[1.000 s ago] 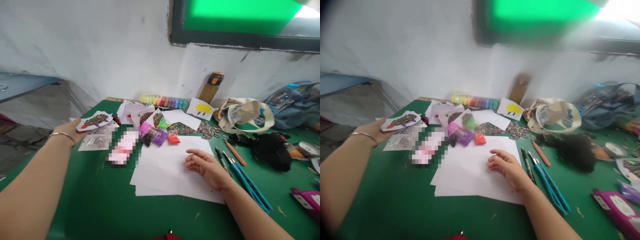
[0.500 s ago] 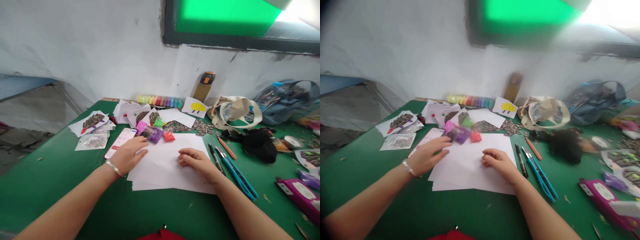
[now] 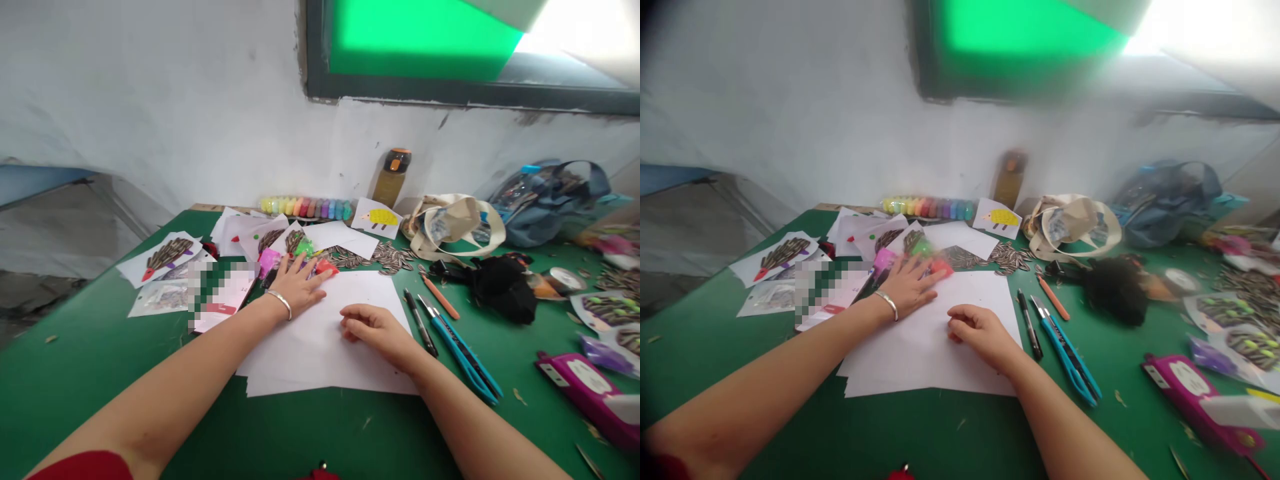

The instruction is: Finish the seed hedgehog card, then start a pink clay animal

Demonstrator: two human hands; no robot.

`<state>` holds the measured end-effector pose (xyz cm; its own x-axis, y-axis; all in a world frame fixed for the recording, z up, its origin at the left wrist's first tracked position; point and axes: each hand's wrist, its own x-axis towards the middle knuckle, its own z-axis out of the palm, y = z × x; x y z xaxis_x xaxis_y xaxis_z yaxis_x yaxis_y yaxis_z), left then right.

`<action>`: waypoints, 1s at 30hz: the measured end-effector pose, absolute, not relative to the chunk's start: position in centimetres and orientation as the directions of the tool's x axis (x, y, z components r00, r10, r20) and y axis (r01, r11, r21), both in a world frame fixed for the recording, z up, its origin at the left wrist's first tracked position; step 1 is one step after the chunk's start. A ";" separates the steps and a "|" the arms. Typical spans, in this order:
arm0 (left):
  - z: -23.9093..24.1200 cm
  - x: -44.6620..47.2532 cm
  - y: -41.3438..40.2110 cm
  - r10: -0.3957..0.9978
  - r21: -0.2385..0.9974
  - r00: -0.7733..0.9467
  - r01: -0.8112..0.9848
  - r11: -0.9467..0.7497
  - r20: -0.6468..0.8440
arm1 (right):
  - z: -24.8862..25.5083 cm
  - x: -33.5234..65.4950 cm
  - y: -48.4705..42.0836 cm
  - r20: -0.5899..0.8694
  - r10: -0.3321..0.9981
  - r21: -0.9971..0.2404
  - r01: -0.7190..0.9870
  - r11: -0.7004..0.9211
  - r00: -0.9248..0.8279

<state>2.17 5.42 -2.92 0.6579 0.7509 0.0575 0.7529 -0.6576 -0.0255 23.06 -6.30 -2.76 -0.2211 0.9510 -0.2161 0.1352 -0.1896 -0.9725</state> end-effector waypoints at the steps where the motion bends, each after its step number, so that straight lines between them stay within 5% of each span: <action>1: -2.9 2.1 5.8 0.746 -0.028 0.664 0.748 -0.664 0.056 | -2.8 23.0 -6.3 -0.219 0.951 -0.972 0.136 -0.192 -0.220; 11: -2.2 2.1 7.2 0.743 -0.071 0.666 0.746 -0.663 0.068 | -3.1 23.0 -6.2 -0.215 0.952 -0.973 0.137 -0.188 -0.218; 16: -1.1 1.8 2.9 0.721 -0.047 0.679 0.731 -0.680 0.136 | -3.1 22.9 -6.5 -0.109 0.964 -0.950 0.312 -0.028 -0.244; 23: -2.3 -1.6 -4.9 0.584 0.149 0.805 0.593 -0.791 -0.104 | -1.0 21.2 -8.9 0.143 0.852 -0.661 0.593 0.461 -0.503; 30: -2.8 -2.5 -6.5 0.612 0.198 0.784 0.620 -0.759 -0.108 | -0.1 20.3 -10.1 0.043 0.794 -0.473 0.688 0.551 -0.606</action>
<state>-2.50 -6.45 -2.77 0.7837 0.6116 -0.1082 0.6199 -0.7594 0.1979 20.34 -10.06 -0.15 -0.6060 0.7943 0.0434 0.6877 0.5505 -0.4733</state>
